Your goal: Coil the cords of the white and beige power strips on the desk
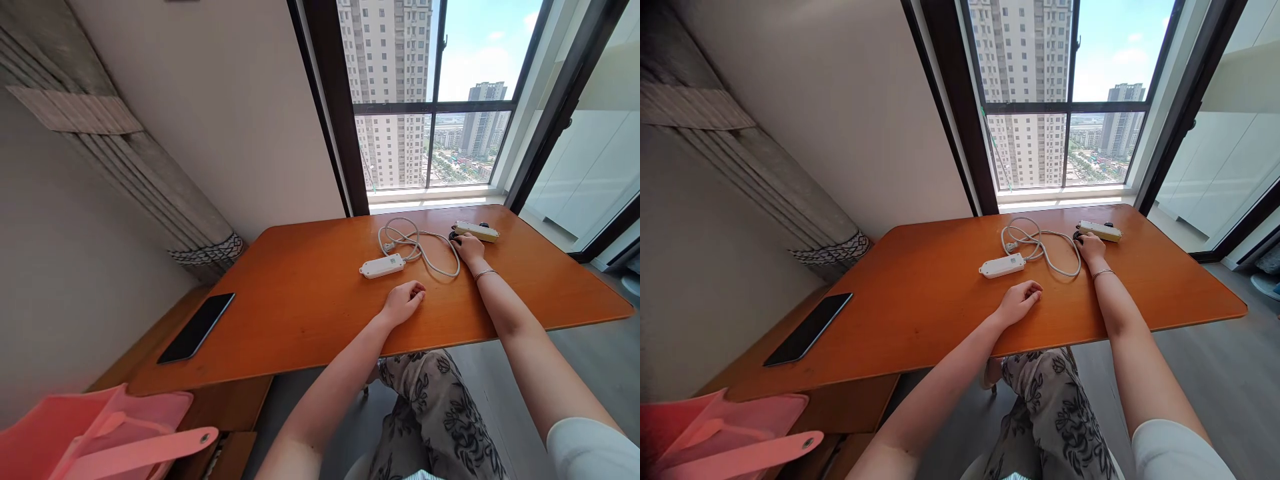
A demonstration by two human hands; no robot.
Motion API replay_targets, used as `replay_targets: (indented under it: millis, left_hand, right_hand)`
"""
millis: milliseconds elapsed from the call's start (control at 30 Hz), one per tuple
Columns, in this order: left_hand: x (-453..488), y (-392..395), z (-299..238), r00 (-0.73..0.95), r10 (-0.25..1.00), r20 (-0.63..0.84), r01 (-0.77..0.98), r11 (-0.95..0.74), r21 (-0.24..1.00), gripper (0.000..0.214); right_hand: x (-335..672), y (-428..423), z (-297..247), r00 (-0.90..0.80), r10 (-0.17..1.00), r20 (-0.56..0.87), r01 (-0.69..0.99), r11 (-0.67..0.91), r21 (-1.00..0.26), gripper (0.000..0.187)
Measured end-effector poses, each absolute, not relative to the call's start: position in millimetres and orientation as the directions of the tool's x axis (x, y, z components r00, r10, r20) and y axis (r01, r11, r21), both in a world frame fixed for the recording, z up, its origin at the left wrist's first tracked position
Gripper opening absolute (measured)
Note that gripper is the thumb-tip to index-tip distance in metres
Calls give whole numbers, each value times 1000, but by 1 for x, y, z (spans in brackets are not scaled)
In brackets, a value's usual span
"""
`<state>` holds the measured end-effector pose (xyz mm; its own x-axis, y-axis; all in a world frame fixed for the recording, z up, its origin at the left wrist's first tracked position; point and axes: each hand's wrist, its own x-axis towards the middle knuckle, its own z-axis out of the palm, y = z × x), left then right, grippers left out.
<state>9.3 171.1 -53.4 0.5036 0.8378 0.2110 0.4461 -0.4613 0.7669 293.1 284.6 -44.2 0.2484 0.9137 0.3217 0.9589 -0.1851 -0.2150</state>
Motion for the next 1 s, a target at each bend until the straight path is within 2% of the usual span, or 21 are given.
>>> replay_targets:
  millis: [267,600,1000]
  left_hand:
    - [9,169,-52,516,829,215,468,-483,740,19]
    - [10,167,-51,517,828,217,487,-493,721,17]
    - [10,164,-48,523,826,212,506,-500,703,18]
  right_hand:
    - [292,285,-40,314,914,256,942,-268,-200,42]
    - [290,284,-39,321,917,236,938,-273,-215,39]
    - [298,291,-46,325,909,259,923,-246,-295,36]
